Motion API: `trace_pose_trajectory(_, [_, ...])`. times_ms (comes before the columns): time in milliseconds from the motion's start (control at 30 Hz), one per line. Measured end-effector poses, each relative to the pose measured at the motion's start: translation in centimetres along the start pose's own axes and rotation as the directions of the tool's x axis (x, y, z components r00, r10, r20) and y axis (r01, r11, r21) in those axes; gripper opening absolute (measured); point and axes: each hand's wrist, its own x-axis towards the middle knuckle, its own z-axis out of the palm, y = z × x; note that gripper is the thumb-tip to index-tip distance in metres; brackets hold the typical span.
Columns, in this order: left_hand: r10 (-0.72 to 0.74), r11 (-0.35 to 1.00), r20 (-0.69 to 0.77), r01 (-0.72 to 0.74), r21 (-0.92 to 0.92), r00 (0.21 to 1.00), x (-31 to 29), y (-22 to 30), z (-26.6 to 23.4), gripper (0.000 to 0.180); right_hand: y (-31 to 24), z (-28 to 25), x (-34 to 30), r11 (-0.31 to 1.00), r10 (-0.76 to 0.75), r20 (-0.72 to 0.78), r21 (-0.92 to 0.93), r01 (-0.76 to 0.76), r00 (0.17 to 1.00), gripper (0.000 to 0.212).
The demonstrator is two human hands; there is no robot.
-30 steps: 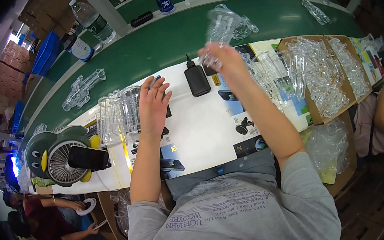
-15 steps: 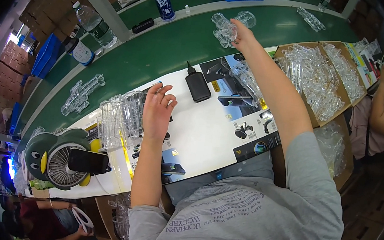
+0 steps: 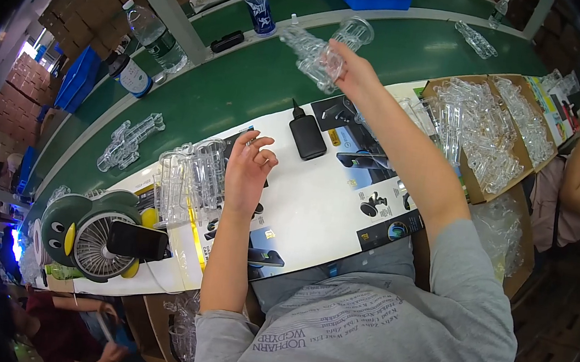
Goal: Assembling clear plastic frames and components at a workstation, including applying liquid from a squeeze bottle to smaller parts.
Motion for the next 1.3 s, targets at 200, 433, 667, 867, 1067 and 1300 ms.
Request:
trace_pose_trajectory(200, [0.004, 0.989, -0.122, 0.014, 0.145, 0.993, 0.7, -0.5, 1.1, 0.045, 2.2, -0.7, -9.7, 0.994, 0.091, 0.326, -0.089, -0.065, 0.941, 0.034])
trace_pose_trajectory(433, [-0.091, 0.985, -0.142, 0.11, 0.133, 0.986, 0.4, -2.0, 1.2, 0.059, 5.1, -1.3, -13.8, 0.88, 0.011, 0.483, -0.42, 0.221, 0.875, 0.042])
trace_pose_trajectory(667, [-0.118, 0.988, -0.105, 0.106, -0.111, 0.987, 0.6, -1.0, 1.0, 0.055, 4.9, -1.6, -14.5, -0.057, -0.251, 0.882, -0.426, 0.903, 0.4, 0.045])
trace_pose_trajectory(867, [-0.138, 0.948, -0.162, 0.083, -0.309, 0.977, 0.7, -0.2, 0.6, 0.052, 5.0, -0.7, -15.1, -0.167, -0.153, 0.934, -0.347, 0.923, 0.324, 0.042])
trace_pose_trajectory(1067, [-0.002, 0.956, -0.194, -0.055, -0.288, 0.981, 0.3, 1.8, 0.6, 0.061, 4.9, 0.1, -15.9, -0.138, -0.24, 0.941, -0.278, 0.951, 0.24, 0.043])
trace_pose_trajectory(1300, [0.135, 0.864, -0.256, -0.24, -0.442, 0.957, 0.3, 4.0, 0.2, 0.054, 4.2, -0.8, -15.2, 0.004, -0.262, 0.931, -0.262, 0.965, 0.254, 0.035])
